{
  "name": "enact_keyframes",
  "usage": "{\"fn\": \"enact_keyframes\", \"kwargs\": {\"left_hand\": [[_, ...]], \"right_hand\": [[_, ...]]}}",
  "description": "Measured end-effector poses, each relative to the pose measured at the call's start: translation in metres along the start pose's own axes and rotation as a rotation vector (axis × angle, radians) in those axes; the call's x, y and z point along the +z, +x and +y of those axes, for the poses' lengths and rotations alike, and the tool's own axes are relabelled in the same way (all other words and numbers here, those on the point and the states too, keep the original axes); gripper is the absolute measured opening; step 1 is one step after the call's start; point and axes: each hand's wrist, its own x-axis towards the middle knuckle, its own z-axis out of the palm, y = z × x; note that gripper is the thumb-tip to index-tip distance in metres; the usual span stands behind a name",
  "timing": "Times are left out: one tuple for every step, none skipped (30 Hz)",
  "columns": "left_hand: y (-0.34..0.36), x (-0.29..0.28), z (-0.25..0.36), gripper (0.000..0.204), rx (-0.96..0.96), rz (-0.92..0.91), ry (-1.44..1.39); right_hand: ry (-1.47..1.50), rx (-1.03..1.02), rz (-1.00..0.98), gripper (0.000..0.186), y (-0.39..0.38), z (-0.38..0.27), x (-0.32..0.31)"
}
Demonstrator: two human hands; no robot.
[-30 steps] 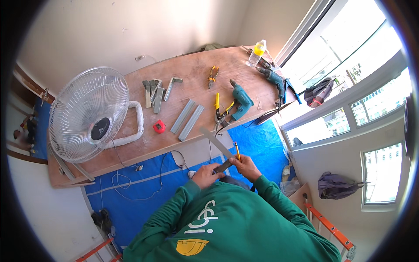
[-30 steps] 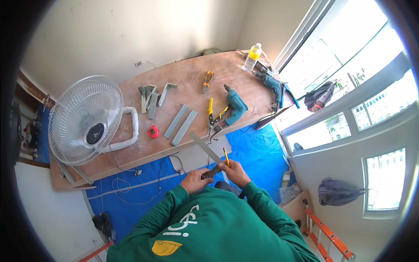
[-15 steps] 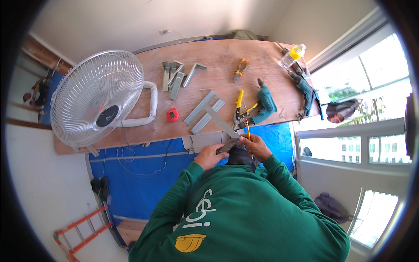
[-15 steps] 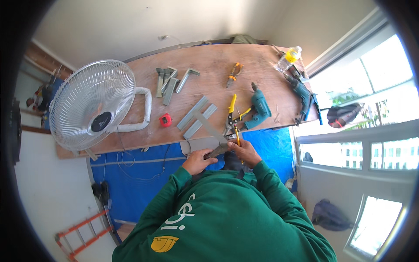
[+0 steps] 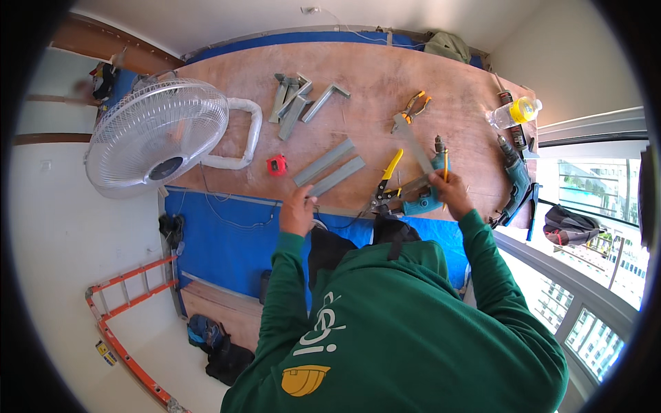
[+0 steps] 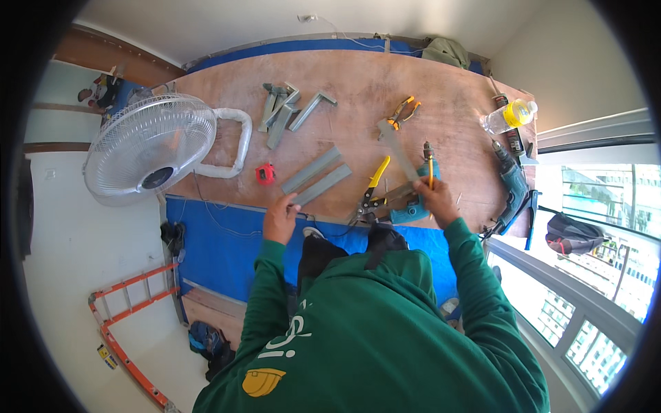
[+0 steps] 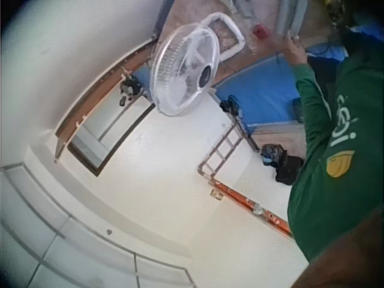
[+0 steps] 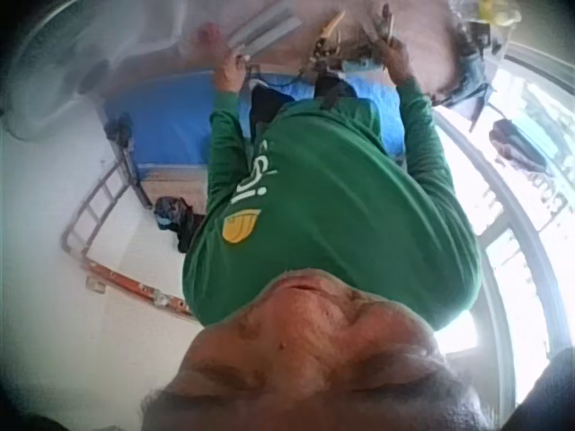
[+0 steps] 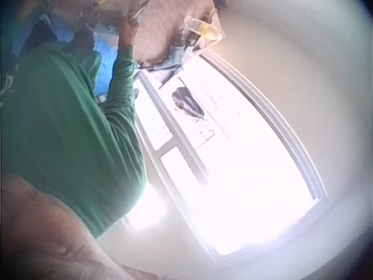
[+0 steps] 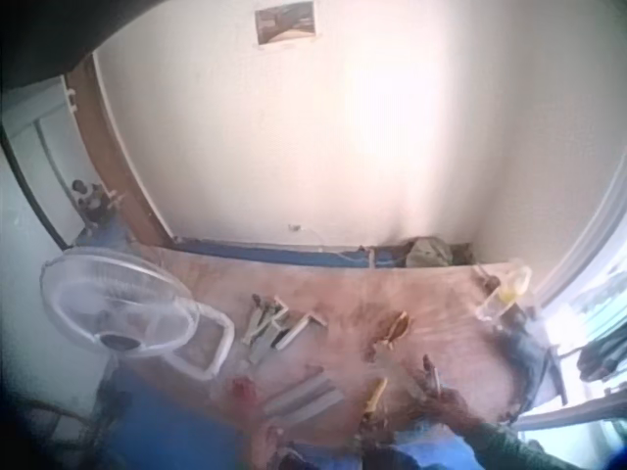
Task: The person measures and marks metal channels with a pencil, then cuts them using tin snips. They also use a power drill to make holes in the cut pieces and place the finished pieces on a workbench.
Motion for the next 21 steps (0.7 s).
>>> {"fn": "enact_keyframes", "kwargs": {"left_hand": [[0.003,0.000,-0.004,0.035,-0.052,0.022,-0.029],[0.004,0.003,-0.006,0.035,-0.029,0.038,-0.008],[0.006,0.004,-0.008,0.035,-0.002,0.056,0.011],[0.008,0.004,-0.011,0.035,0.025,0.073,0.032],[0.016,0.006,-0.014,0.035,0.048,0.082,0.060],[0.031,0.009,-0.012,0.035,0.070,0.101,0.082],[0.038,0.011,-0.010,0.035,0.092,0.121,0.105],[0.038,0.015,-0.011,0.035,0.093,0.102,0.113],[0.043,0.019,-0.014,0.035,0.098,0.100,0.122],[0.049,0.021,-0.017,0.036,0.107,0.092,0.134],[0.051,0.025,-0.018,0.037,0.117,0.083,0.109],[0.050,0.032,-0.018,0.039,0.133,0.067,0.085],[0.045,0.035,-0.018,0.040,0.145,0.047,0.063],[0.040,0.037,-0.019,0.043,0.134,0.017,0.072],[0.034,0.039,-0.019,0.045,0.128,-0.017,0.080],[0.028,0.039,-0.021,0.048,0.120,-0.053,0.085],[0.024,0.038,-0.025,0.050,0.139,-0.047,0.095],[0.021,0.039,-0.032,0.053,0.158,-0.041,0.103],[0.019,0.039,-0.035,0.055,0.176,-0.033,0.110],[0.016,0.039,-0.038,0.056,0.171,-0.042,0.100],[0.016,0.040,-0.041,0.057,0.164,-0.045,0.092]], "right_hand": [[-0.060,0.000,0.025,0.026,0.004,-0.011,-0.009],[-0.119,0.000,0.053,0.026,0.007,-0.021,-0.016],[-0.098,-0.015,0.054,0.026,0.014,-0.024,-0.023],[-0.075,-0.030,0.056,0.027,0.020,-0.027,-0.031],[-0.052,-0.044,0.059,0.027,0.024,-0.027,-0.034],[-0.051,-0.063,0.075,0.027,0.027,-0.029,-0.033],[-0.049,-0.082,0.089,0.027,0.028,-0.029,-0.030],[-0.048,-0.102,0.103,0.028,0.026,-0.028,-0.027],[-0.043,-0.090,0.102,0.026,0.023,-0.032,-0.020],[-0.025,-0.075,0.087,0.025,0.019,-0.033,-0.015],[-0.007,-0.072,0.077,0.024,0.018,-0.030,-0.011],[0.016,-0.065,0.072,0.023,0.016,-0.026,-0.006],[0.031,-0.057,0.072,0.023,0.013,-0.024,0.001],[0.046,-0.048,0.071,0.023,0.011,-0.022,0.008],[0.062,-0.038,0.074,0.023,0.008,-0.021,0.014],[0.096,-0.038,0.068,0.023,0.006,-0.017,0.017],[0.129,-0.037,0.060,0.024,0.007,-0.013,0.021],[0.161,-0.037,0.052,0.025,0.007,-0.009,0.024],[0.157,-0.058,0.065,0.025,0.009,-0.006,0.028],[0.147,-0.051,0.080,0.026,0.009,-0.002,0.029],[0.135,-0.048,0.089,0.026,0.010,-0.002,0.032]]}}
